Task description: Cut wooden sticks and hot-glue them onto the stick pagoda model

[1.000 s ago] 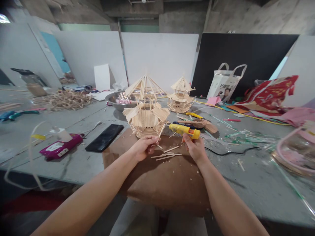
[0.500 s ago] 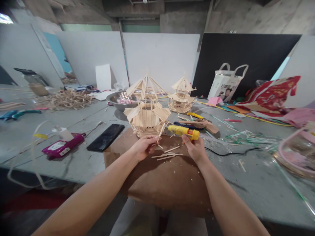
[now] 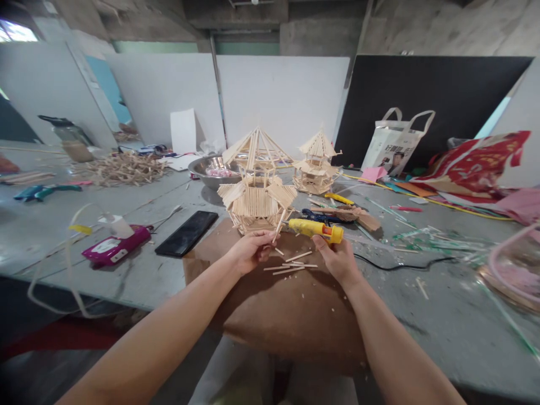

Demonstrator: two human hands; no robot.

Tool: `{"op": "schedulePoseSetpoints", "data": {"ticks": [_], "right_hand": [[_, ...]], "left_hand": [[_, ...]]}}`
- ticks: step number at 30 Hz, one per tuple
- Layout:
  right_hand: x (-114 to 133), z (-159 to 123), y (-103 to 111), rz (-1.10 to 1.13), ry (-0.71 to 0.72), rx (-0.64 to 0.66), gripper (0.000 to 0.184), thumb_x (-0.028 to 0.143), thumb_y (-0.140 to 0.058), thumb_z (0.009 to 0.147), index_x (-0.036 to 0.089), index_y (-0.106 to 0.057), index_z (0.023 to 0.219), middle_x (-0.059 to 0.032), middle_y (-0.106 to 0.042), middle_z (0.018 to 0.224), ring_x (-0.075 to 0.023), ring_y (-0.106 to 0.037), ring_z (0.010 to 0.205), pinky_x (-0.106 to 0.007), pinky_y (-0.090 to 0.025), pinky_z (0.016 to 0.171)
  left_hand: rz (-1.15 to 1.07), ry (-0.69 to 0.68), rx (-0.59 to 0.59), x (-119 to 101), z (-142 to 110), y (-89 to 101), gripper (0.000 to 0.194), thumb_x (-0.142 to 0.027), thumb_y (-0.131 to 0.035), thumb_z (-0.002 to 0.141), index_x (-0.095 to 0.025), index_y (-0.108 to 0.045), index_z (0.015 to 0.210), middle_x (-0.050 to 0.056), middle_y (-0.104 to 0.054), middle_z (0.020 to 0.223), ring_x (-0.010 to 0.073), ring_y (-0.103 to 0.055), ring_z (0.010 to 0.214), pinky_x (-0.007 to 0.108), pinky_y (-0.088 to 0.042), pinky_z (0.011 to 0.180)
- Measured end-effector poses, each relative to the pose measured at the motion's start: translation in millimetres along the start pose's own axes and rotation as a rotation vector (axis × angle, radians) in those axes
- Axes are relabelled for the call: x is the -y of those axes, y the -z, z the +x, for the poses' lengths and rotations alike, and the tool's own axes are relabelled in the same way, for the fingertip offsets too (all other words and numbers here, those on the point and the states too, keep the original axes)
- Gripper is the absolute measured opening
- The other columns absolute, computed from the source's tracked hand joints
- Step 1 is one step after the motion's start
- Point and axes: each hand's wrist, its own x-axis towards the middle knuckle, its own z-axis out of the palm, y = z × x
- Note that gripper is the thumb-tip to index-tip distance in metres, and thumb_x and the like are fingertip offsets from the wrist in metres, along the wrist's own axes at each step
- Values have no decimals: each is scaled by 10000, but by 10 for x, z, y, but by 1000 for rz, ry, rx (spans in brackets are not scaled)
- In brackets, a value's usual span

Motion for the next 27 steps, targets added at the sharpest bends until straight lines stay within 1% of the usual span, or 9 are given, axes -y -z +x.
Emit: {"op": "schedulePoseSetpoints", "data": {"ticks": [4,11,15,19,22,27], "right_hand": [[43,-14,-10,-26,49,11,308,436,-544,675,175,-515,514,39,-401,390,-75,-351,367,-208,-259,354],[7,-22,-13,-34,53,23,278,423,-558,664,175,-529,540,39,-409,399,-73,-350,357,-206,-258,338],[35,-30,-11,-41,60,36,272,426,-566,654,176,-548,547,34,-412,379,-77,-354,353,-200,-259,322],[71,-33,-10,-91,83,53,286,434,-555,658,164,-560,566,35,-394,358,-77,-355,349,-193,-251,311],[52,-32,-2,-139,108,74,292,427,-531,682,150,-562,596,37,-391,366,-76,-354,347,-193,-259,315],[12,-49,13,-198,146,83,294,426,-514,697,143,-575,646,33,-417,405,-79,-364,356,-204,-297,341]], "left_hand": [[-7,-12,-4,-5,-4,-1,204,-264,-686,534,-122,-590,644,-27,-494,501,10,-298,324,163,-134,328],[-27,-11,-10,-22,-19,-20,185,-245,-675,549,-119,-583,649,-28,-485,493,8,-287,324,165,-117,334],[-45,-6,2,-27,-18,-17,176,-231,-672,548,-124,-570,642,-26,-495,498,8,-289,322,162,-121,333],[-59,-7,19,-30,-15,-3,181,-229,-669,549,-124,-561,650,-29,-497,512,8,-295,319,158,-124,326],[-61,-2,27,-32,-13,2,174,-227,-658,562,-124,-553,655,-30,-495,520,9,-297,317,162,-114,322],[-61,-19,-20,-36,-3,-1,148,-208,-635,587,-122,-547,668,-40,-485,522,5,-287,301,167,-110,326]]}}
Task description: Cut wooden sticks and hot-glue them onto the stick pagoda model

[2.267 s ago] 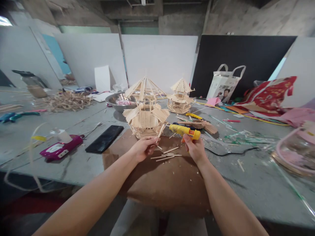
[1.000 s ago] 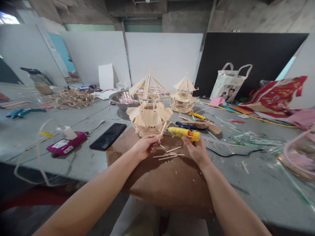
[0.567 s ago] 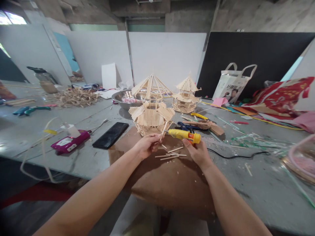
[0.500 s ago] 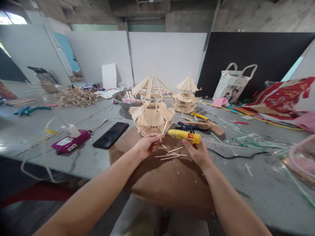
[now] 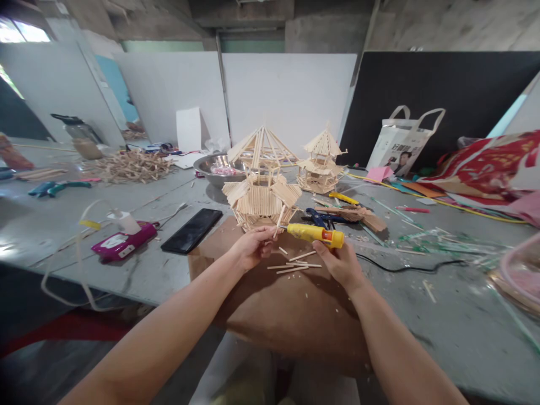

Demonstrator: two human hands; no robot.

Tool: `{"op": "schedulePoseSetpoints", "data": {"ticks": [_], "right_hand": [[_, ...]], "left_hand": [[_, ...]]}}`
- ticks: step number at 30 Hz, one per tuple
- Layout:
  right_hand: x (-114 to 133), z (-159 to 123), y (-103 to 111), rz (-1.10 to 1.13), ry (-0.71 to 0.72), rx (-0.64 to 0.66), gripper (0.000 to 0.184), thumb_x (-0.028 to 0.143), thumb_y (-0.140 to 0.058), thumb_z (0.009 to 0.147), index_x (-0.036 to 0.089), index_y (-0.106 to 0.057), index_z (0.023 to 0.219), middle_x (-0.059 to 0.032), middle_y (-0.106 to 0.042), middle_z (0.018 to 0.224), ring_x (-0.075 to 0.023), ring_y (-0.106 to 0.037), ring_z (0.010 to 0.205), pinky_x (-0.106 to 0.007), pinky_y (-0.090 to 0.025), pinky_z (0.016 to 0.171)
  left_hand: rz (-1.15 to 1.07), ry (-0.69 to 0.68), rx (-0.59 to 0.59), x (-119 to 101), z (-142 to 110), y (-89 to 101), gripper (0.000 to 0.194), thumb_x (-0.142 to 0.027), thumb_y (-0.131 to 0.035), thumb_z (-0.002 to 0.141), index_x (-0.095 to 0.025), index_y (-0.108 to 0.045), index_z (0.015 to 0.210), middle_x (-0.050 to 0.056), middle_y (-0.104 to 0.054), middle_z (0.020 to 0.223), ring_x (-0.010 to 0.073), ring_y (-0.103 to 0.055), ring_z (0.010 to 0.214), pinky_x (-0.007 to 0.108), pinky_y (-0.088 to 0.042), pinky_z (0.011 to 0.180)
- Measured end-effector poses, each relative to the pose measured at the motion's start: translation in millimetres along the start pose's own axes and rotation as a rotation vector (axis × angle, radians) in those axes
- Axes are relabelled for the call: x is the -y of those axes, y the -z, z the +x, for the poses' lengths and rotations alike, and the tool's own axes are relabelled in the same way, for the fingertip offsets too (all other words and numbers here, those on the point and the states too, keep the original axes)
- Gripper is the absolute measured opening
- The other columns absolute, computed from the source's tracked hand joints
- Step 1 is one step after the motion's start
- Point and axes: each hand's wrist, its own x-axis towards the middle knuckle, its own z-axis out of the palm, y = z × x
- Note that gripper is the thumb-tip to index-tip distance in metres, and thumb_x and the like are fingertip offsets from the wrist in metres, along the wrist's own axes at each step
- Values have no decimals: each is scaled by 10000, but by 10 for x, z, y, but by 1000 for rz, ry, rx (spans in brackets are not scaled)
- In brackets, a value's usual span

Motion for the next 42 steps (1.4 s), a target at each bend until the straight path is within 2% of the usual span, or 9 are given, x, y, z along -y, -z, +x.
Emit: {"op": "schedulePoseSetpoints", "data": {"ticks": [7,17,24,29,35,38,42], "right_hand": [[24,-24,-14,-134,93,9,269,416,-525,689,157,-595,711,-8,-547,535,-136,-487,476,-238,-394,439],[19,-29,-2,-204,150,72,257,405,-481,729,166,-574,728,-7,-558,557,-144,-506,495,-237,-403,463],[10,-36,0,-200,177,111,244,401,-483,733,174,-543,668,9,-503,505,-114,-443,436,-219,-356,409],[14,-44,-13,-50,135,126,217,392,-541,688,177,-548,662,0,-519,543,-121,-468,486,-222,-382,438],[-29,-10,11,388,-128,-65,296,455,-548,673,165,-536,613,13,-507,481,-72,-398,354,-191,-301,315],[-32,23,43,542,-189,-143,298,462,-555,667,165,-552,659,8,-532,493,-68,-403,327,-187,-291,290],[-20,41,64,646,-180,-202,283,451,-557,671,168,-556,693,9,-543,515,-72,-420,321,-189,-295,282]], "left_hand": [[-21,-11,-29,6,17,6,194,-218,-649,569,-135,-476,595,-44,-490,528,10,-304,301,164,-117,326],[-26,15,-10,-6,10,7,154,-208,-630,589,-129,-535,680,-53,-463,503,6,-282,295,163,-116,322],[-29,33,-20,-12,11,7,148,-205,-630,586,-125,-554,684,-49,-455,498,-3,-253,295,164,-97,328],[-25,20,-10,-20,13,12,158,-205,-634,577,-121,-561,689,-57,-426,475,-3,-245,296,160,-93,325],[-53,-91,-81,-117,-102,53,164,-222,-647,572,-127,-522,622,-57,-430,465,-1,-269,313,153,-136,320],[-65,-153,-108,-279,-178,92,170,-234,-644,582,-132,-512,617,-73,-376,431,2,-263,313,148,-155,316],[-44,-288,-123,-627,-210,98,177,-236,-642,586,-134,-500,609,-69,-398,446,-1,-273,307,149,-148,305]]}}
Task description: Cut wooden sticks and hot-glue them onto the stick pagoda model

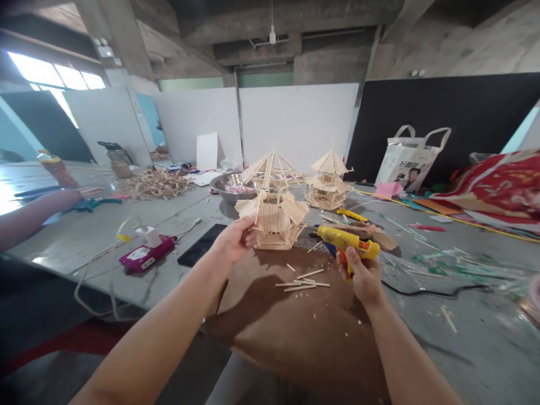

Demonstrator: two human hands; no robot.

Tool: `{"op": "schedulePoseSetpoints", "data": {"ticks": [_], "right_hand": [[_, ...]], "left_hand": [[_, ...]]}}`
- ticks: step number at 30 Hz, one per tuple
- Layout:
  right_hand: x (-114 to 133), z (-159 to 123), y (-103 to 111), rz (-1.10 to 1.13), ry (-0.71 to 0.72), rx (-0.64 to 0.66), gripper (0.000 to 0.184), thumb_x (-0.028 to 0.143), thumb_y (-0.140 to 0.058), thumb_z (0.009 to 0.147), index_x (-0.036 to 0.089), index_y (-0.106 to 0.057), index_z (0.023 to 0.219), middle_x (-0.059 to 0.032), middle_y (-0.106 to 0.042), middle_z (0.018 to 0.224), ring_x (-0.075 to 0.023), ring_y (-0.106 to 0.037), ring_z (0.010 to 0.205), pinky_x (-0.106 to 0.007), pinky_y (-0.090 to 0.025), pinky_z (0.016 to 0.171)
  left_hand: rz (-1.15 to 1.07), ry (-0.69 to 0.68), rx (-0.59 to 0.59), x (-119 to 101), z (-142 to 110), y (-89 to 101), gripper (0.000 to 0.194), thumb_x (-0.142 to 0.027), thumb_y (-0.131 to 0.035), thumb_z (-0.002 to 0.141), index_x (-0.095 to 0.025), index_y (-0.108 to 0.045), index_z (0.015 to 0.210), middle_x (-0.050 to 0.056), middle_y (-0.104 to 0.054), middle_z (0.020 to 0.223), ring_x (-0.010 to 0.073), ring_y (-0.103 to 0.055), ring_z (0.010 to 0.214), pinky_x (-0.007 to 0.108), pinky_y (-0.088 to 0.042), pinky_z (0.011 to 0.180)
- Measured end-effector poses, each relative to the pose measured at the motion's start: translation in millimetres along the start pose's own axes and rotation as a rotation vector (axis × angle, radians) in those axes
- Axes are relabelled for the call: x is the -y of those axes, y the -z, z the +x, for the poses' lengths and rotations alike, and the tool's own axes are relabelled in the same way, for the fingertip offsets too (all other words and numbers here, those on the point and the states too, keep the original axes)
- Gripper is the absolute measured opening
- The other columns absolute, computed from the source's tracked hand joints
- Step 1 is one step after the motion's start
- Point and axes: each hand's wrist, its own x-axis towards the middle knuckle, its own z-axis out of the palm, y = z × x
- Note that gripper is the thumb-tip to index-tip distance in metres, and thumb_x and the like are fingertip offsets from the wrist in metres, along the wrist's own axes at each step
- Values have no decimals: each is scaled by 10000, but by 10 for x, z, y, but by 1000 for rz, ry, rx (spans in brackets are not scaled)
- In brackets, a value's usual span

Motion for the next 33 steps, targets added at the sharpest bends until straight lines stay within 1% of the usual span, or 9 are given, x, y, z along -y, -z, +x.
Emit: {"op": "schedulePoseSetpoints", "data": {"ticks": [4,8,12,17,27,33], "right_hand": [[6,4,-10,10,30,9,292,455,-552,673,164,-548,701,3,-547,534,-67,-411,313,-192,-293,285],[14,10,-26,23,21,11,297,456,-564,661,160,-543,688,2,-543,526,-66,-408,308,-188,-283,272],[27,6,-32,31,27,11,301,455,-577,647,159,-545,691,4,-538,518,-68,-409,306,-186,-278,262],[29,-1,-30,31,7,18,315,465,-578,642,153,-545,669,-1,-539,512,-67,-405,304,-189,-281,265],[-2,9,-19,-3,18,63,308,468,-539,678,161,-534,679,-12,-553,544,-72,-409,315,-197,-285,276],[-2,6,-32,-21,17,44,328,482,-551,660,155,-535,676,-12,-545,520,-70,-397,310,-197,-282,276]], "left_hand": [[24,-104,-90,-293,156,-102,161,-228,-638,596,-137,-509,624,-58,-443,475,-2,-293,296,152,-165,305],[74,-129,-161,-422,325,-208,139,-212,-630,606,-133,-516,624,-42,-474,488,3,-305,285,156,-164,300],[130,-142,-216,-455,463,-247,137,-202,-634,600,-137,-515,615,-46,-473,474,5,-296,271,155,-164,297],[161,-124,-273,-477,570,-242,137,-187,-630,602,-138,-502,596,-46,-471,455,10,-290,262,155,-164,293],[172,-78,-302,-486,649,-246,151,-211,-657,579,-145,-524,601,-39,-491,468,4,-280,266,155,-152,301],[166,-47,-302,-507,676,-256,170,-219,-676,555,-142,-528,591,-38,-488,458,6,-276,269,160,-153,305]]}}
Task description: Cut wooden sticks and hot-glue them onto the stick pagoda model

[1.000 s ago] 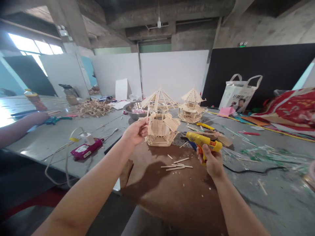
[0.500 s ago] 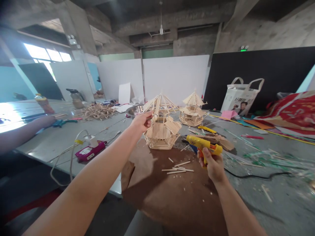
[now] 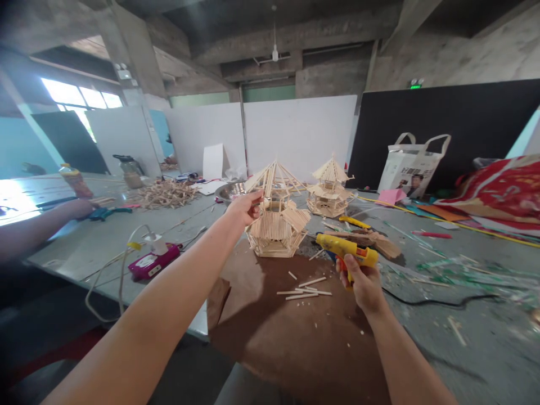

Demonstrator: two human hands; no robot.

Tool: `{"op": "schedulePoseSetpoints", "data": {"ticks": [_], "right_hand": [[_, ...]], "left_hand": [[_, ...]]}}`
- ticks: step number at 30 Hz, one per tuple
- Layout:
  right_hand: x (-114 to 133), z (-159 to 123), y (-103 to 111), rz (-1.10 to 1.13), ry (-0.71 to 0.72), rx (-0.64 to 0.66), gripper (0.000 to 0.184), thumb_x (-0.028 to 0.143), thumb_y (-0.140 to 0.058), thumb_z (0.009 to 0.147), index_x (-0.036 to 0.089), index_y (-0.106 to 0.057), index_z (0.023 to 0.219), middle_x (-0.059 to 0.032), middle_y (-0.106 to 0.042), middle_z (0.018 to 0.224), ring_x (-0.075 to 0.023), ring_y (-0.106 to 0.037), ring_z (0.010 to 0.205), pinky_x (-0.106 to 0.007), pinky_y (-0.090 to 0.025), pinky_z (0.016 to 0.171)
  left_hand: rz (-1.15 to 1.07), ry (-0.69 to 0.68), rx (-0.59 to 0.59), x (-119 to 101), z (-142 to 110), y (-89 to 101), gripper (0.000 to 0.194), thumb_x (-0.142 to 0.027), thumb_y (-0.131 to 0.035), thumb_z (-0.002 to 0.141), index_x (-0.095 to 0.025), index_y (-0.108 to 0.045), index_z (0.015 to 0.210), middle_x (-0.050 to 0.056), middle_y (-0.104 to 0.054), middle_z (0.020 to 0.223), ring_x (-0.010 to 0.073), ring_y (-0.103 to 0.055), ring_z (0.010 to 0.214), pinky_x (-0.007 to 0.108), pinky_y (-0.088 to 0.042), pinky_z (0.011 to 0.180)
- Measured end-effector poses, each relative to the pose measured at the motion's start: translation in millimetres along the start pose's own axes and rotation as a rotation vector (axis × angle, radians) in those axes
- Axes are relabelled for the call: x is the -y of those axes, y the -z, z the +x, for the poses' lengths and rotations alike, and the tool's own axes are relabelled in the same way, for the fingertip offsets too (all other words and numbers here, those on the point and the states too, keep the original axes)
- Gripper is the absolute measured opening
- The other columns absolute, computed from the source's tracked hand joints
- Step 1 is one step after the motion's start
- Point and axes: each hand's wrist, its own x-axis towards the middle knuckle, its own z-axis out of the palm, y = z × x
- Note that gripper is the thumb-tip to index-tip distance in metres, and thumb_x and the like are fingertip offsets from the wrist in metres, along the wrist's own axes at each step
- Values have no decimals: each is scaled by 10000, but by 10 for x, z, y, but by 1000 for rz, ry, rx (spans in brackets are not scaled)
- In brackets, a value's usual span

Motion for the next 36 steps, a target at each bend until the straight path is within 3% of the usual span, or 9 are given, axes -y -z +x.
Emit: {"op": "schedulePoseSetpoints", "data": {"ticks": [36], "right_hand": [[20,-5,-14,15,-14,18,317,472,-565,654,156,-544,661,-4,-545,530,-61,-394,311,-195,-286,285]], "left_hand": [[2,22,14,-33,2,-70,161,-204,-647,590,-145,-500,558,-45,-462,410,19,-279,272,156,-154,305]]}}
